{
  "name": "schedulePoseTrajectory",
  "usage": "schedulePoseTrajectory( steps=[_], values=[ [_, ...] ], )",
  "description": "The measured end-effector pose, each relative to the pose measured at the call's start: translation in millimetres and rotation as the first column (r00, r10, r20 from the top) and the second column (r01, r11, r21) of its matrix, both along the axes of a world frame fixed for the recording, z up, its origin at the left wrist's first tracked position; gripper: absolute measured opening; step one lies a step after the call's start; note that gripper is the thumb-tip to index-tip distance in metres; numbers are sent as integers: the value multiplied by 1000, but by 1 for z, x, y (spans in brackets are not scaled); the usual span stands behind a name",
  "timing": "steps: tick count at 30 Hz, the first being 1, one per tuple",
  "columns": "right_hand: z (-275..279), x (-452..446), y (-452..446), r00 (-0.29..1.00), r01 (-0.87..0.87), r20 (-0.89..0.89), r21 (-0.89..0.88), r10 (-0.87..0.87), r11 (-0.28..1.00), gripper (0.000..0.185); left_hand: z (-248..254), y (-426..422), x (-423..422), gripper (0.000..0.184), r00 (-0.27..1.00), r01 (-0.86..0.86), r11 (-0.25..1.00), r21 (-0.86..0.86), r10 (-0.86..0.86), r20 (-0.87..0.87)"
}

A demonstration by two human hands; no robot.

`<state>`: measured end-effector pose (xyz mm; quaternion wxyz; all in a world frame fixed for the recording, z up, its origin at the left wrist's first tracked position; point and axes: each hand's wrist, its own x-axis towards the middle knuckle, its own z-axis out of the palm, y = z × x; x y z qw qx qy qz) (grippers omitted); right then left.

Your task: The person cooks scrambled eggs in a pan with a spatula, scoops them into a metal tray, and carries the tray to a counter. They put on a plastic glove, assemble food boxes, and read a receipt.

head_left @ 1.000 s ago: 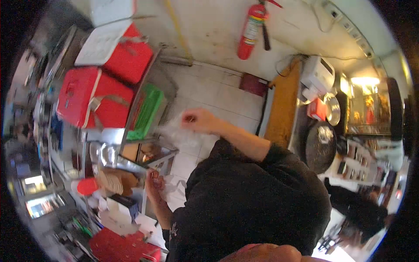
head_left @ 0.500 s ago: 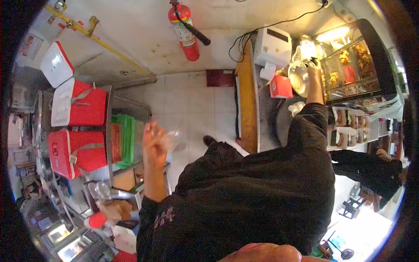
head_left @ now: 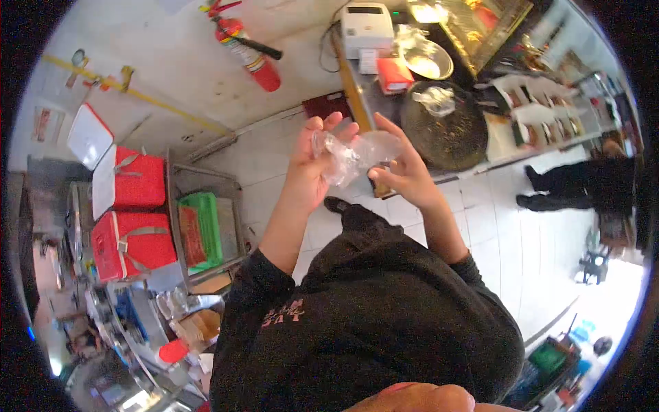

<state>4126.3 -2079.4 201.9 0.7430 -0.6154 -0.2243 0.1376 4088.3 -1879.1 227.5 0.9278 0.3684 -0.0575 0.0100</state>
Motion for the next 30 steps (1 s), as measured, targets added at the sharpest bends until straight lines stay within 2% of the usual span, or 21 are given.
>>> schedulePoseTrajectory(
  steps=[1, 3, 4, 5, 6, 8, 10, 11, 12, 14, 15, 18, 19, 20, 21, 22, 23, 24, 26, 28, 30],
  values=[
    [-8, -10, -20, 999, 33, 16, -7, -33, 999, 75, -8, -15, -7, 55, 999, 25, 999, -41, -25, -21],
    [-20, -33, -59, 977, 77, -183, -174, -109, 982, 36, -27, -40, -22, 57, 994, 96, 994, -53, -99, -53],
    [-22, -42, -75, 972, 97, -192, -186, -133, 978, 36, -33, -54, -32, 60, 985, 130, 990, -61, -136, -107],
    [-22, -51, -90, 962, 173, -191, -130, -196, 976, 22, -40, -69, -43, 53, 973, 89, 995, -39, -95, -211],
    [-18, -55, -104, 950, 246, -179, -73, -255, 967, 14, -42, -82, -50, 53, 971, 99, 994, -53, -108, -215],
    [-4, -69, -138, 937, 270, -214, -64, -278, 961, 14, -53, -102, -66, 44, 896, 151, 894, 422, 57, -441],
    [11, -77, -171, 872, 316, -345, -143, -347, 938, 18, -61, -123, -77, 40, 925, 138, 887, 440, 43, -378],
    [23, -83, -187, 877, 303, -289, -286, -383, 909, 21, -63, -130, -81, 41, 928, 197, 872, 447, -18, -373],
    [19, -87, -202, 876, 318, -277, -284, -395, 904, 21, -62, -140, -83, 43, 927, 253, 856, 451, -80, -368],
    [6, -93, -244, 947, 261, -58, -434, -315, 862, 22, -48, -174, -87, 37, 905, 327, 855, 402, -161, -394],
    [16, -96, -268, 961, 181, -107, -454, -255, 872, 23, -43, -195, -86, 32, 875, 390, 850, 354, -222, -429],
    [-1, -96, -360, 919, 351, -8, -437, -394, 828, 23, -69, -270, -70, 24, 868, 455, 834, 311, -338, -364],
    [0, -97, -392, 863, 503, 210, -444, -460, 741, 21, -73, -302, -64, 24, 868, 464, 827, 318, -351, -351],
    [0, -98, -421, 851, 523, 227, -434, -473, 733, 21, -78, -342, -55, 21, 910, 386, 835, 393, -275, -309],
    [11, -108, -448, 655, 756, 445, -375, -611, 537, 21, -78, -389, -50, 20, 943, 306, 836, 456, -199, -267],
    [21, -114, -478, 394, 919, 632, -254, -668, 302, 22, -72, -435, -43, 20, 943, 313, 836, 451, -216, -254],
    [20, -122, -513, 450, 883, 572, -174, -686, 435, 23, -68, -480, -40, 20, 965, 260, 777, 573, -183, -190],
    [28, -136, -538, 438, 892, 566, -179, -699, 414, 23, -65, -524, -40, 20, 978, 206, 698, 686, -162, -128],
    [54, -165, -572, 475, 846, 679, -178, -560, 502, 23, -55, -609, -46, 22, 976, 177, 687, 705, -215, -36],
    [48, -173, -609, 540, 810, 642, -221, -545, 543, 23, -28, -680, -52, 22, 939, -54, 624, 779, -233, 252],
    [32, -171, -649, 523, 843, 627, -277, -578, 462, 19, -24, -733, -50, 21, 941, -16, 593, 805, -263, 212]
  ],
)
